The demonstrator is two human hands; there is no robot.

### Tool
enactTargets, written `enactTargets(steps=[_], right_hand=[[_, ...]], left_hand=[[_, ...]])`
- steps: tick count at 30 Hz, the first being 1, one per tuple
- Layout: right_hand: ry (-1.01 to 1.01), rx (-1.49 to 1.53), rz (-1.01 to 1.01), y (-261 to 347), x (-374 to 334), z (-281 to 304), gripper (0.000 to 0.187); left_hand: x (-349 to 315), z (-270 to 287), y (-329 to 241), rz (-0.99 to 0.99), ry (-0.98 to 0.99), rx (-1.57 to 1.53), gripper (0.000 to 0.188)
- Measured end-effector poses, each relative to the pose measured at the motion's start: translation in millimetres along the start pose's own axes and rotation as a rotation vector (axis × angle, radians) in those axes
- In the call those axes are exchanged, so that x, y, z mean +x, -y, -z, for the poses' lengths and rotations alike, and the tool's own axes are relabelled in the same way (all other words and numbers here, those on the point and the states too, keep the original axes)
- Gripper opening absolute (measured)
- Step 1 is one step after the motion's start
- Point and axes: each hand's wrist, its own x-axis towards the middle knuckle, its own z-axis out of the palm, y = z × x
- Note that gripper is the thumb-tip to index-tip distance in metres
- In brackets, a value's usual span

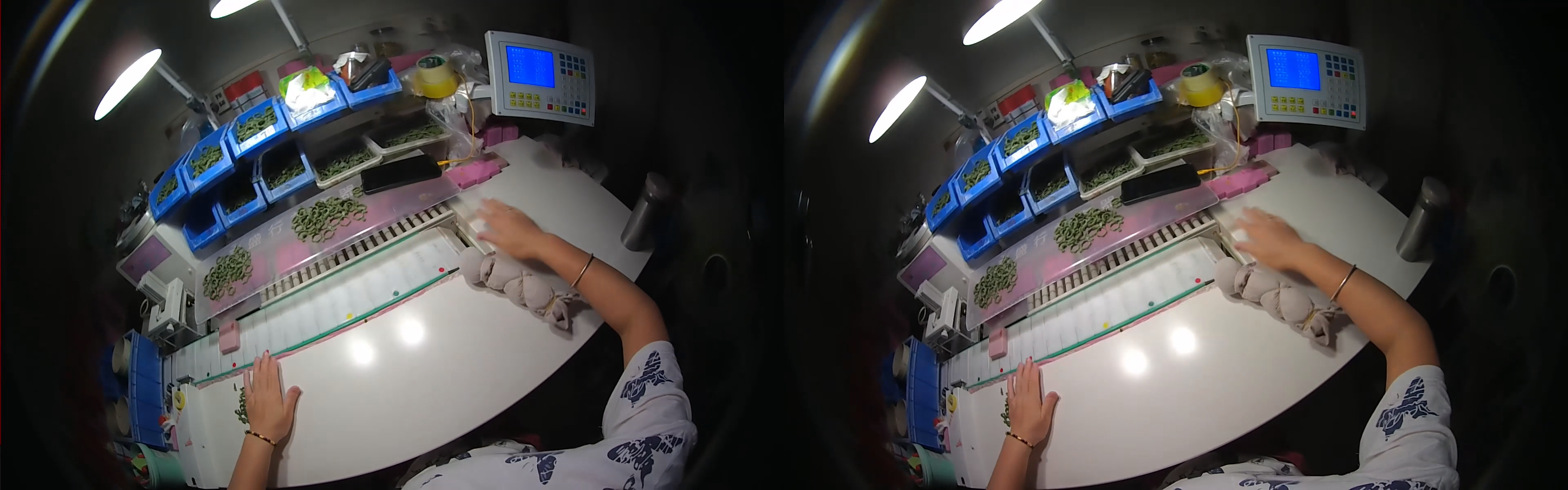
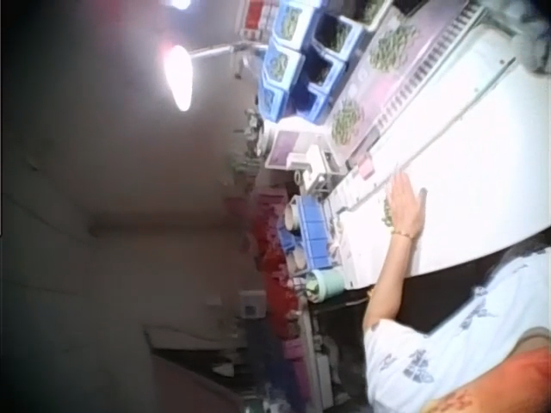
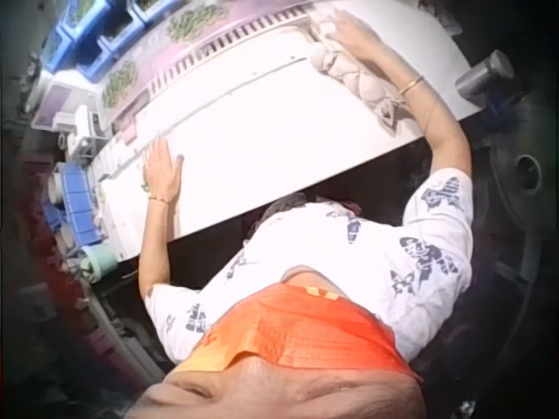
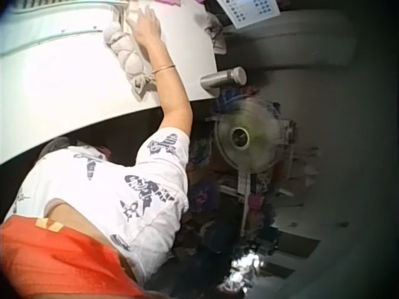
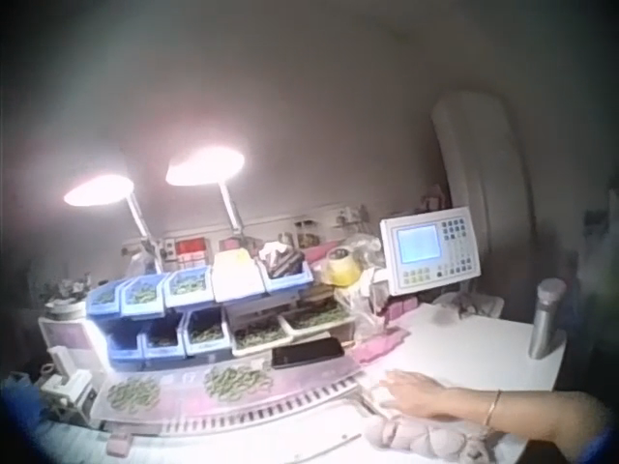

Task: The person assembles toy figures by hand, inserting small green leaf-shaped plastic parts into slots on pink and yellow plastic components and wiping the assembled pieces.

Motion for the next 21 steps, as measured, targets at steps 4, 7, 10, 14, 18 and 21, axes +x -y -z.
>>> enactTargets(steps=[4, 7, 10, 14, 18, 21], right_hand=[[-0.097, 0.161, -0.295, -54.3, -3.9, -30.2, 0.065], [-0.043, -0.036, -0.444, -60.6, -3.3, -32.6, 0.074], [-0.054, -0.032, -0.422, -69.3, 7.2, -33.9, 0.076], [-0.097, -0.034, -0.435, -75.7, 29.1, -36.0, 0.078], [-0.155, -0.018, -0.455, -86.1, 50.8, -44.1, 0.080], [-0.233, -0.024, -0.499, -103.9, 61.2, -48.1, 0.080]], left_hand=[[27.1, 10.3, -25.4, -0.037, -0.172, -0.094, 0.069], [74.3, 12.2, -69.7, -0.214, -0.258, -0.189, 0.066], [135.5, 1.8, -127.4, -0.353, -0.240, -0.261, 0.063], [216.7, -16.1, -187.9, -0.463, -0.276, -0.284, 0.061], [294.7, -30.3, -231.4, -0.410, -0.275, -0.201, 0.058], [336.2, -7.9, -265.7, -0.303, -0.045, -0.133, 0.051]])
